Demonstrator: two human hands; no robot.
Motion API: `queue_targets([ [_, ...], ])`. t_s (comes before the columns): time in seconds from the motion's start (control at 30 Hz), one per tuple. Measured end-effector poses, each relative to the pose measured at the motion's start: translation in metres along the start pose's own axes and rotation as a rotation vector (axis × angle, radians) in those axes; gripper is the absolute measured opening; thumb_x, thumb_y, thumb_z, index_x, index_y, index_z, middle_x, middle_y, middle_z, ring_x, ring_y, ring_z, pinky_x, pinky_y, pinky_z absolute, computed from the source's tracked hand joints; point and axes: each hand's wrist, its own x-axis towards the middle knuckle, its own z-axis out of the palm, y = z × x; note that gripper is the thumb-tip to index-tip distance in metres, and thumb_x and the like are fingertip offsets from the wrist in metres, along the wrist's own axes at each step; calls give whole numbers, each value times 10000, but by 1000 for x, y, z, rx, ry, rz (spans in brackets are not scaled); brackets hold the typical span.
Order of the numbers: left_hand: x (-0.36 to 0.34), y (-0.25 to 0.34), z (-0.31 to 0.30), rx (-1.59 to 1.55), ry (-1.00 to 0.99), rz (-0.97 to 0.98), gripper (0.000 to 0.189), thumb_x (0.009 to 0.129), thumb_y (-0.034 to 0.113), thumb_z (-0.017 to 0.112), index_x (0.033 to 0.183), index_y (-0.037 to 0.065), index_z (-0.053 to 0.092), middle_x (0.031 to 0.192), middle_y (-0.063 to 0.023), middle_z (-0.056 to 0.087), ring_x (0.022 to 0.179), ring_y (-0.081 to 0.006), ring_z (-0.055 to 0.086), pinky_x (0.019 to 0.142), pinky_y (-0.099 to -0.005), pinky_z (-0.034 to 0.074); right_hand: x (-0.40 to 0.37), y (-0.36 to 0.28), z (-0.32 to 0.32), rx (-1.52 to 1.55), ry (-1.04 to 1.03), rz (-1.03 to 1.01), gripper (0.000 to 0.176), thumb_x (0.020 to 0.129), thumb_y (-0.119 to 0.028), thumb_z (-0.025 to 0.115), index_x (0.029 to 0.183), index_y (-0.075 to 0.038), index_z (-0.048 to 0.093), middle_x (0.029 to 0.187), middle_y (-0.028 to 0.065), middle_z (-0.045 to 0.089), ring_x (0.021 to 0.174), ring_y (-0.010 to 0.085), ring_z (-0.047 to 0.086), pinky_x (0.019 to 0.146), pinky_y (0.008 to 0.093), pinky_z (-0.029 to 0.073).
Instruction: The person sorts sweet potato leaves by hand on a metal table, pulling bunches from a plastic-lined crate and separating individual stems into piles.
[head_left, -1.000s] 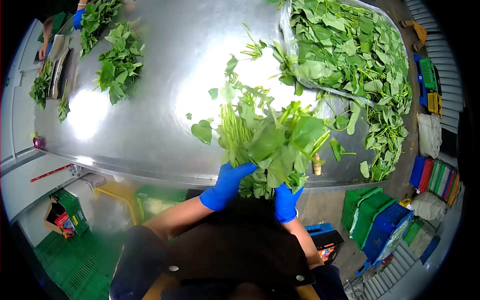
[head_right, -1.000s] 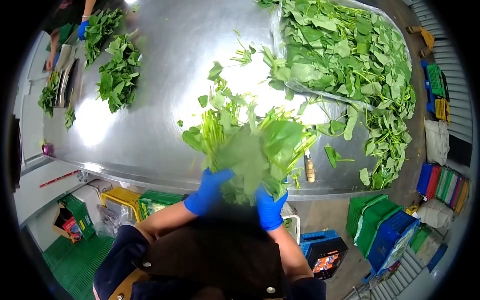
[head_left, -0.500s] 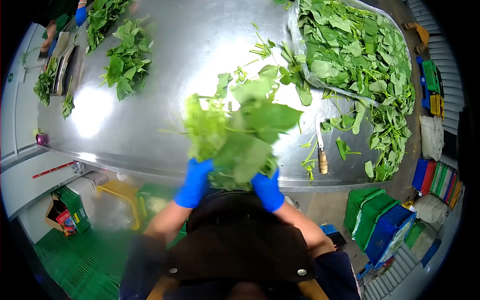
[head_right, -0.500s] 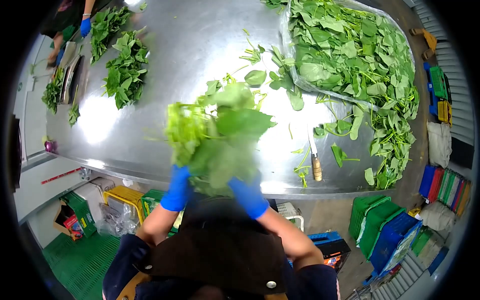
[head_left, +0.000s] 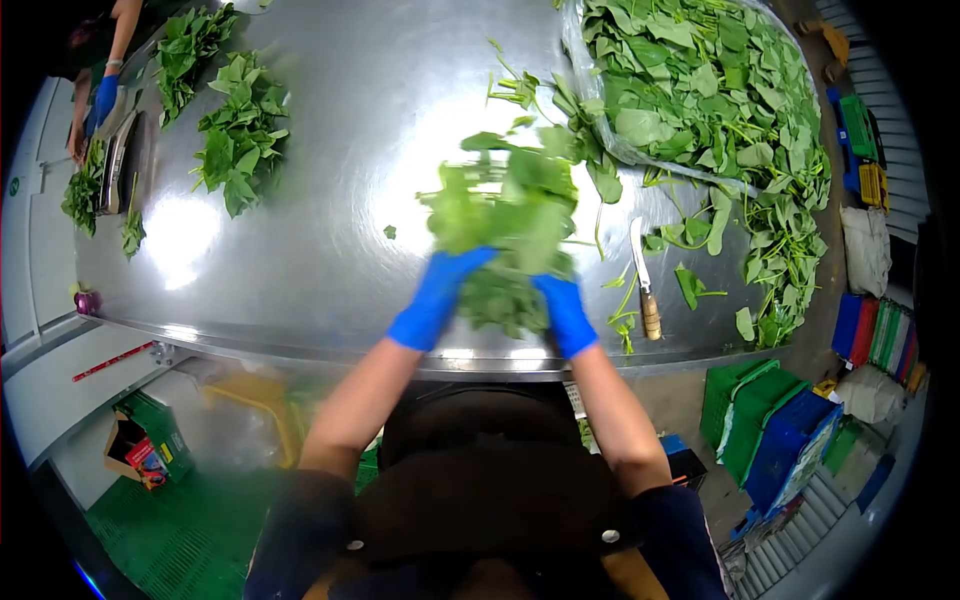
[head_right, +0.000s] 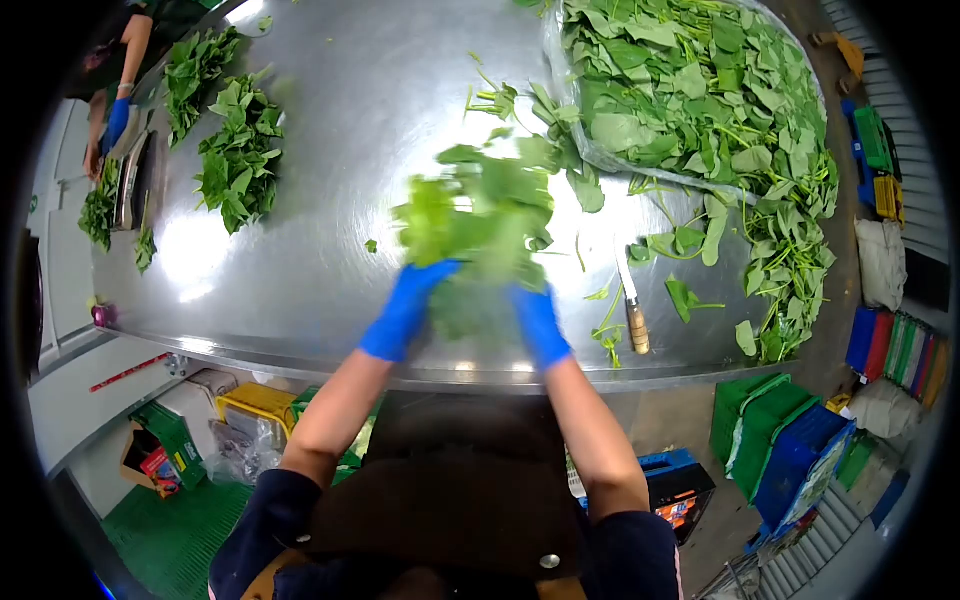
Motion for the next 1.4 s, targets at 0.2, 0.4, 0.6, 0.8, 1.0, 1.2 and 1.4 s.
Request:
queue_targets([
  [0.2, 5, 19, 63, 188, -376, -89, 515, 791, 179, 678, 1241, 19, 485, 1122, -64, 587, 982, -169, 561, 859, -290, 451, -79, -55, -44, 292, 131, -205, 478, 954, -315, 433, 1345, -45, 382, 1292, 100, 486, 1161, 230, 497, 1005, 352, 377],
  [0.4, -28, 68, 3, 436, -397, 255, 568, 762, 92, 700, 1274, 25, 463, 1196, -77, 563, 1071, -164, 535, 935, -299, 427, -63, -84, -2, -345, 6, -232, 362, 833, -168, 619, 1149, -3, 553, 1081, 74, 614, 949, 157, 585, 869, 290, 441],
  [0.6, -37, 125, -52, 1324, -51, 1072, 427, 700, 192, 680, 1117, 149, 599, 1235, -73, 532, 1270, -327, 355, 1082, -490, 181, -24, -153, 69, -1279, -286, -1169, 621, 728, -41, 570, 1320, -202, 472, 1354, 66, 458, 1284, 292, 364, 1048, 420, 317],
  [0.8, -31, 91, -125, 2057, -87, 990, 545, 668, 42, 616, 1167, 259, 593, 1281, -48, 497, 1324, -321, 301, 1073, -543, 174, -6, -111, 19, -1694, -146, -1080, 628, 693, 66, 522, 1265, -193, 526, 1314, 97, 492, 1241, 312, 425, 1039, 437, 331],
  [1.0, -62, 89, -131, 1551, 230, 1134, 334, 621, -124, 482, 784, 107, 658, 1088, -84, 627, 1152, -328, 506, 943, -408, 423, -41, -49, -20, -671, 255, -503, 270, 877, -17, 504, 1118, -35, 624, 1084, 100, 628, 975, 183, 594, 808, 287, 493],
  [1.2, -67, 90, -69, 1085, 172, 1217, 310, 630, -167, 448, 779, 22, 641, 1024, -132, 651, 1091, -314, 566, 910, -401, 450, -24, -28, -6, -1172, 400, -400, 341, 794, -345, 658, 1030, -100, 665, 838, 119, 676, 745, 222, 651, 660, 322, 496],
  [1.4, 9, 45, 0, 1680, -204, 1175, 453, 808, 154, 600, 1251, 133, 507, 1338, -105, 460, 1283, -344, 366, 1027, -436, 322, 10, -20, 15, -1448, 301, -549, 302, 781, -372, 651, 906, -97, 646, 793, 105, 657, 728, 289, 633, 649, 373, 485],
])
